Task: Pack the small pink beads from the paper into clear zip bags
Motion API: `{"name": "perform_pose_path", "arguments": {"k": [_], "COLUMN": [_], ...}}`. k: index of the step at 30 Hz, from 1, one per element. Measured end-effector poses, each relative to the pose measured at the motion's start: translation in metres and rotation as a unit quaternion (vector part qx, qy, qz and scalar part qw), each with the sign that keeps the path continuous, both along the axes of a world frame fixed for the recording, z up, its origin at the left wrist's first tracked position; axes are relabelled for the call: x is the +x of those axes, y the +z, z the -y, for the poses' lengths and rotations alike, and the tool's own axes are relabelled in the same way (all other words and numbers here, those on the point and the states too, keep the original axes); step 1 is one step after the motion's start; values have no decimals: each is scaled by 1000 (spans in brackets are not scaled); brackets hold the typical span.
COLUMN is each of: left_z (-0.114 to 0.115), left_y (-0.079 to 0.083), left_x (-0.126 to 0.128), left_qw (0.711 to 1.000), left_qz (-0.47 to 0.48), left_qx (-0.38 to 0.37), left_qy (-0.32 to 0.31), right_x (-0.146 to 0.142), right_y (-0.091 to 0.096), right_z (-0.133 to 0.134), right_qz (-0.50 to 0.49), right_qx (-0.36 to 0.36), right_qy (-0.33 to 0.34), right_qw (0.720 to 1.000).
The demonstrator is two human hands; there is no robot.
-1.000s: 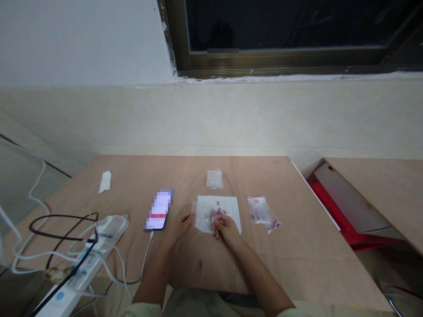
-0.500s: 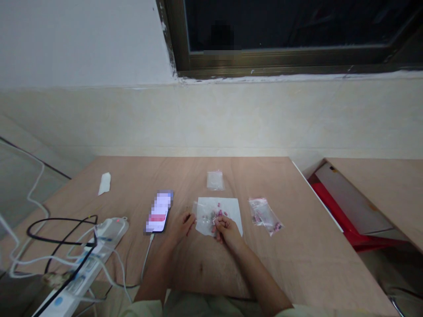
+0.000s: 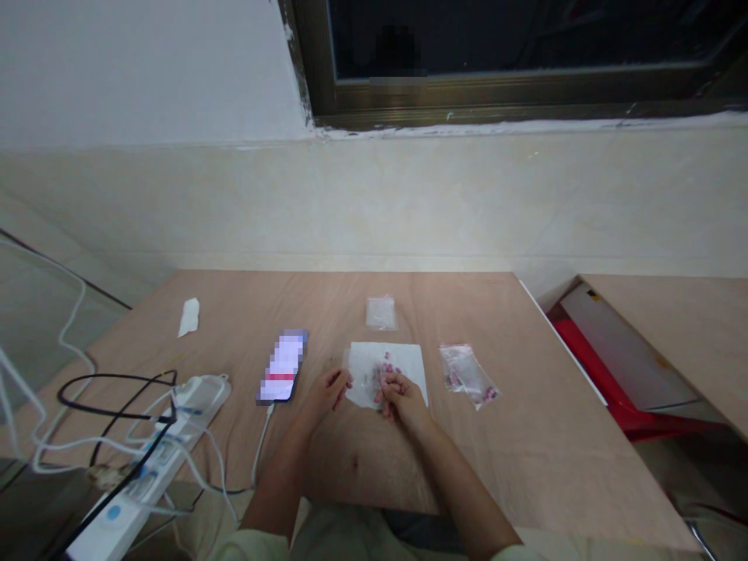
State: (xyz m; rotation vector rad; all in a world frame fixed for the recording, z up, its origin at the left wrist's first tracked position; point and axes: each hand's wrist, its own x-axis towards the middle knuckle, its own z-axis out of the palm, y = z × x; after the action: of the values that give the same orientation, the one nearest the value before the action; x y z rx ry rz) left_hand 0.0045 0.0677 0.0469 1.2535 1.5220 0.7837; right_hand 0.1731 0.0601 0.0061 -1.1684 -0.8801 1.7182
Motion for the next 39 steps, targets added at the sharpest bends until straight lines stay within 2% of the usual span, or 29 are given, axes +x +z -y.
{"name": "perform_pose_path", "arguments": {"k": [4, 8, 14, 20, 25, 31, 35, 37, 39], "left_z": [8, 13, 12, 17, 25, 31, 37, 38, 37], "left_y": [5, 16, 27, 22, 11, 3, 2, 0, -2], "left_x": [-4, -7, -7, -9, -13, -11, -18, -25, -31], "left_qw": [999, 999, 999, 996, 993, 992, 988, 991, 996], "left_qz": [38, 33, 15, 37, 46, 49, 73, 77, 68], "left_qx": [2, -13, -31, -48, -66, -65, -59, -43, -17], "left_qy": [-12, -14, -30, -59, -85, -92, -121, -103, -55], "right_x": [1, 1, -3, -12, -19, -19, -13, -7, 1], "right_y": [9, 18, 17, 18, 17, 11, 12, 15, 20], "right_z": [-1, -7, -14, -11, -8, -7, -8, -8, -7], "right_qz": [-33, -37, -24, -36, -41, -7, 40, 67, 96], "right_qx": [-24, -49, -69, -107, -131, -118, -64, -31, 2], "right_qy": [-34, -28, -20, 1, -25, -52, -65, -74, -84], "right_qw": [999, 998, 997, 994, 990, 992, 995, 994, 992]}}
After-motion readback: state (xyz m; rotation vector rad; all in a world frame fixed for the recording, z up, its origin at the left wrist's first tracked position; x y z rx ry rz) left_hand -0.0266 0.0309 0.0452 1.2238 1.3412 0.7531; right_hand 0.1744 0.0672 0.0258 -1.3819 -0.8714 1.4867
